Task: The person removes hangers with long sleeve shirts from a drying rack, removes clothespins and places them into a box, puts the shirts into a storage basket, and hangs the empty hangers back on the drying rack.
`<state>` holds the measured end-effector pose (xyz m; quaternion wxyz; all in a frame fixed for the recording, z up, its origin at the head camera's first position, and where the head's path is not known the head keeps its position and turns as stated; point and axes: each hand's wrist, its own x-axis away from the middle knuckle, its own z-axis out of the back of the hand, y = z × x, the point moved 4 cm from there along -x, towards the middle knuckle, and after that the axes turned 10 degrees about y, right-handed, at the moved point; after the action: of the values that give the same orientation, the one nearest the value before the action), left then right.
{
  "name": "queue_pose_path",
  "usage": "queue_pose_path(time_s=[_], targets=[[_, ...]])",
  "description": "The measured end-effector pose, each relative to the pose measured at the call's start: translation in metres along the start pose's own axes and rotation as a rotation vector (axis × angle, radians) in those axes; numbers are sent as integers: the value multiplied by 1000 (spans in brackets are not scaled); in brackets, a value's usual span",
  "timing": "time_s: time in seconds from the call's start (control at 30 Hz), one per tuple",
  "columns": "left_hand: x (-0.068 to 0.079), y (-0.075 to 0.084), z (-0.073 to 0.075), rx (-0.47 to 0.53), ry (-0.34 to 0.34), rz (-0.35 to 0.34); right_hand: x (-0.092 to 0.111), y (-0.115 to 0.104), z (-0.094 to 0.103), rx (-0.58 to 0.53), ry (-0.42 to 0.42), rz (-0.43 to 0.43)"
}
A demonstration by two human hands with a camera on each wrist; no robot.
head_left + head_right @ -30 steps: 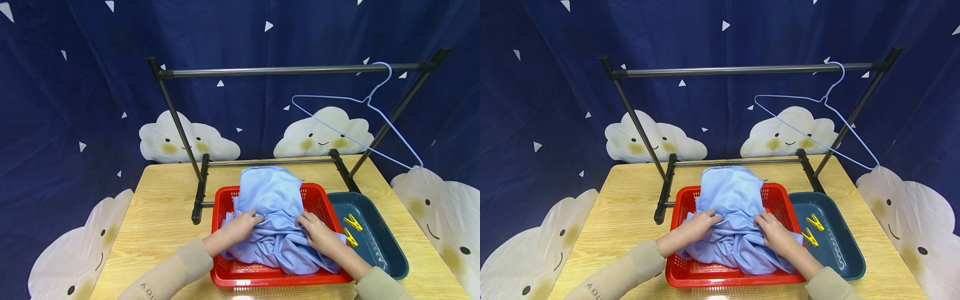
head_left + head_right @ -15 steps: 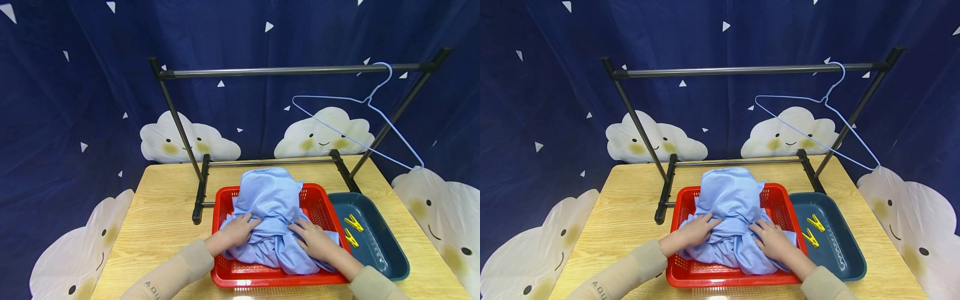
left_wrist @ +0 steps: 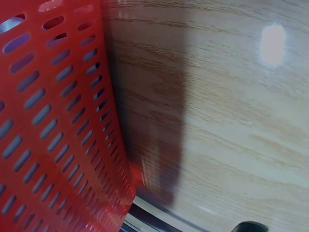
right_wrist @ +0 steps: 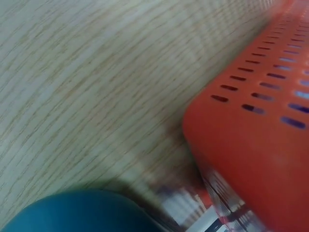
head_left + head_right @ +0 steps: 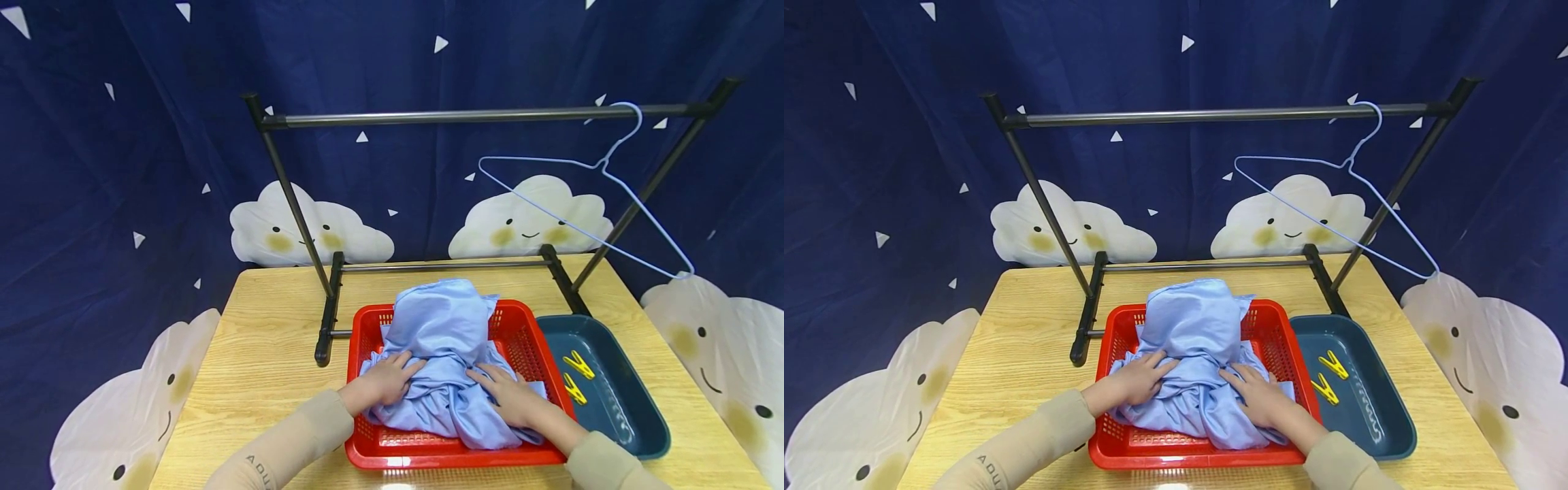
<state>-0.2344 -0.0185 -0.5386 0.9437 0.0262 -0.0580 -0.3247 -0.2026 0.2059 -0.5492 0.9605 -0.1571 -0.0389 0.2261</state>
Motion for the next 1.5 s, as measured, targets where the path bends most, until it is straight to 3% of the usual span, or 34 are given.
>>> queue_pose_path(time_s=[0.33,0.57,0.67,0.77,0.87,1.03,1.13,1.27,1.5], targets=[[-4,-1,8,49,26,-9,1,-4,17,-28,-14,-3],[-6,-3,29,90,8,-16,2,-12,47,-82,-44,54],[-8,-6,43,93,54,-45,0,-15,63,-97,-73,57],[-12,-11,61,103,174,-88,-5,-17,82,-107,-74,66],[-15,-15,79,119,351,-122,-11,-18,100,-109,-26,82],[-19,-19,104,96,678,-147,-28,-17,122,-85,157,113],[-23,-22,112,69,775,-117,-40,-14,129,-87,266,108],[-31,-26,113,27,766,-41,-56,-9,130,-100,350,96],[-43,-28,102,-3,600,21,-80,3,119,-115,348,29]])
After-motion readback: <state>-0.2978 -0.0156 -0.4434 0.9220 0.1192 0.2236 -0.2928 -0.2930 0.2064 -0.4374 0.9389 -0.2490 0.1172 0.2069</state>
